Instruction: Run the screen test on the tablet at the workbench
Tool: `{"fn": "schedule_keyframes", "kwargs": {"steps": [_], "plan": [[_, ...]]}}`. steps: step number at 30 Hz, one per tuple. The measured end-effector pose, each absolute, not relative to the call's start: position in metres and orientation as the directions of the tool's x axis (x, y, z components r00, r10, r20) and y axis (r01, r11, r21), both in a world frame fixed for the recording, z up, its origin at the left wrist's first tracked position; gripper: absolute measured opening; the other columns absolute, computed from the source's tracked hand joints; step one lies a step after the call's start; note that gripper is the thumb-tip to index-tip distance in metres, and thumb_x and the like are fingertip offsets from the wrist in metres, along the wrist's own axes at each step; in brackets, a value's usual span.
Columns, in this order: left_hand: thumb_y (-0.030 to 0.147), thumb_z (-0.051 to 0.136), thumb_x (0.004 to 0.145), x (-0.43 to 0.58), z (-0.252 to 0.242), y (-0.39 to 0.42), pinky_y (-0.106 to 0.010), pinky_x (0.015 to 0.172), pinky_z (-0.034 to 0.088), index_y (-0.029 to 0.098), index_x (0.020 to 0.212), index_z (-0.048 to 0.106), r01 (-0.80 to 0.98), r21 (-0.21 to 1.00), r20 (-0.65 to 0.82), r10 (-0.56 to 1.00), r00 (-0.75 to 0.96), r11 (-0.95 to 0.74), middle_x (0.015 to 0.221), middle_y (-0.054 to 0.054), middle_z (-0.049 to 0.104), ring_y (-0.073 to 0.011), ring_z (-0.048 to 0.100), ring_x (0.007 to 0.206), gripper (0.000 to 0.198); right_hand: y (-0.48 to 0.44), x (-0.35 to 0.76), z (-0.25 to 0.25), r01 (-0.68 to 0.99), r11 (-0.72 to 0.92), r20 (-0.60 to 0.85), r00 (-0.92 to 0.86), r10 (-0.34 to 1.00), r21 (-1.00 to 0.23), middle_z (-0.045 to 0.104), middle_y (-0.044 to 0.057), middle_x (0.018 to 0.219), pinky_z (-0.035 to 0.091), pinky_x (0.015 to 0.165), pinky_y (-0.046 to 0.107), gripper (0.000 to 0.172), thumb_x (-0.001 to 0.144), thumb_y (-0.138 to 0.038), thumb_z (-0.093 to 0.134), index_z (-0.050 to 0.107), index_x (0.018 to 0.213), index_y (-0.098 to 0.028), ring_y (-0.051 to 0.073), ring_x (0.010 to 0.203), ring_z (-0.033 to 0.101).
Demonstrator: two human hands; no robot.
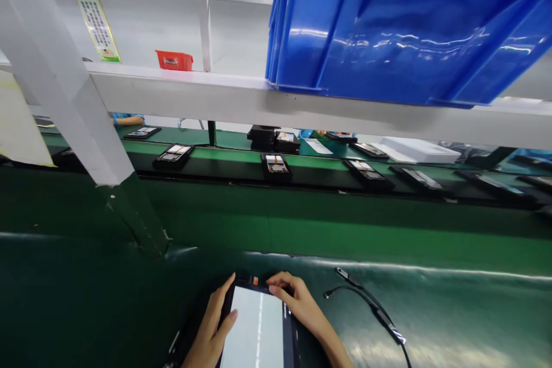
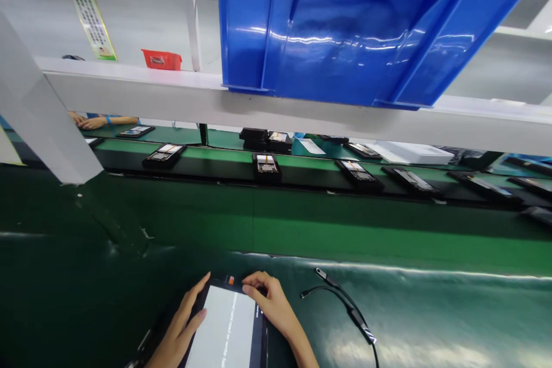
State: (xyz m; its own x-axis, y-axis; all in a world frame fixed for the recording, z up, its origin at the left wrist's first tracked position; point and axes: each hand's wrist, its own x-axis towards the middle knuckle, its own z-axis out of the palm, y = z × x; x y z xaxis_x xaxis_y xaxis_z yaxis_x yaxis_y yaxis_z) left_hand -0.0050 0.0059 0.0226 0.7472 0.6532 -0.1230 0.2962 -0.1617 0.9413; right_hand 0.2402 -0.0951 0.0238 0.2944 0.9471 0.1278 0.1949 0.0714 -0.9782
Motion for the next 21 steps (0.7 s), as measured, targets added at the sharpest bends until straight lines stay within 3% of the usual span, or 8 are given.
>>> {"fn": "schedule_keyframes", "kwargs": {"steps": [4, 9, 15, 21], "plan": [[0.051, 0.034, 0.103, -0.005, 0.021, 0.006, -0.047, 0.127, 0.007, 0.032, 0.156, 0.022, 0.279, 0.946, -0.106, 0.654, 0.749, -0.166, 0.161, 0.001, 0.020, -0.0217, 0.012, 0.149, 0.058, -0.098, 0.241, 0.028, 0.223, 0.069, 0.127, 0.261, 0.957, -0.972, 0.066, 0.005, 0.098, 0.041, 0.083, 0.035, 0.024, 0.088, -0.038, 0.070, 0.076, 0.103, -0.021, 0.029, 0.094, 0.058], [0.052, 0.034, 0.103, -0.004, 0.021, 0.006, -0.050, 0.126, 0.008, 0.033, 0.156, 0.022, 0.280, 0.948, -0.114, 0.658, 0.744, -0.153, 0.160, -0.001, 0.022, -0.0228, 0.015, 0.149, 0.058, -0.104, 0.243, 0.033, 0.179, 0.029, 0.064, 0.196, 0.979, -0.983, 0.062, 0.005, 0.104, 0.040, 0.090, 0.038, 0.039, 0.075, -0.034, 0.080, 0.074, 0.111, -0.022, 0.031, 0.101, 0.055], [0.052, 0.031, 0.104, -0.004, 0.025, 0.004, -0.050, 0.126, 0.007, 0.033, 0.156, 0.021, 0.286, 0.946, -0.123, 0.652, 0.748, -0.149, 0.161, 0.001, 0.020, -0.0208, 0.012, 0.149, 0.056, -0.102, 0.244, 0.029, 0.165, 0.073, 0.107, 0.209, 0.972, -0.984, 0.064, 0.006, 0.104, 0.041, 0.088, 0.038, 0.027, 0.096, -0.044, 0.068, 0.075, 0.112, -0.022, 0.031, 0.100, 0.057], [0.053, 0.031, 0.103, -0.004, 0.033, 0.003, -0.048, 0.126, 0.008, 0.032, 0.156, 0.020, 0.287, 0.949, -0.140, 0.646, 0.750, -0.129, 0.161, 0.000, 0.020, -0.0207, 0.013, 0.149, 0.058, -0.099, 0.244, 0.024, 0.190, 0.101, 0.142, 0.216, 0.966, -0.977, 0.066, 0.005, 0.103, 0.042, 0.086, 0.036, 0.034, 0.104, -0.053, 0.060, 0.076, 0.108, -0.023, 0.031, 0.099, 0.059]]}}
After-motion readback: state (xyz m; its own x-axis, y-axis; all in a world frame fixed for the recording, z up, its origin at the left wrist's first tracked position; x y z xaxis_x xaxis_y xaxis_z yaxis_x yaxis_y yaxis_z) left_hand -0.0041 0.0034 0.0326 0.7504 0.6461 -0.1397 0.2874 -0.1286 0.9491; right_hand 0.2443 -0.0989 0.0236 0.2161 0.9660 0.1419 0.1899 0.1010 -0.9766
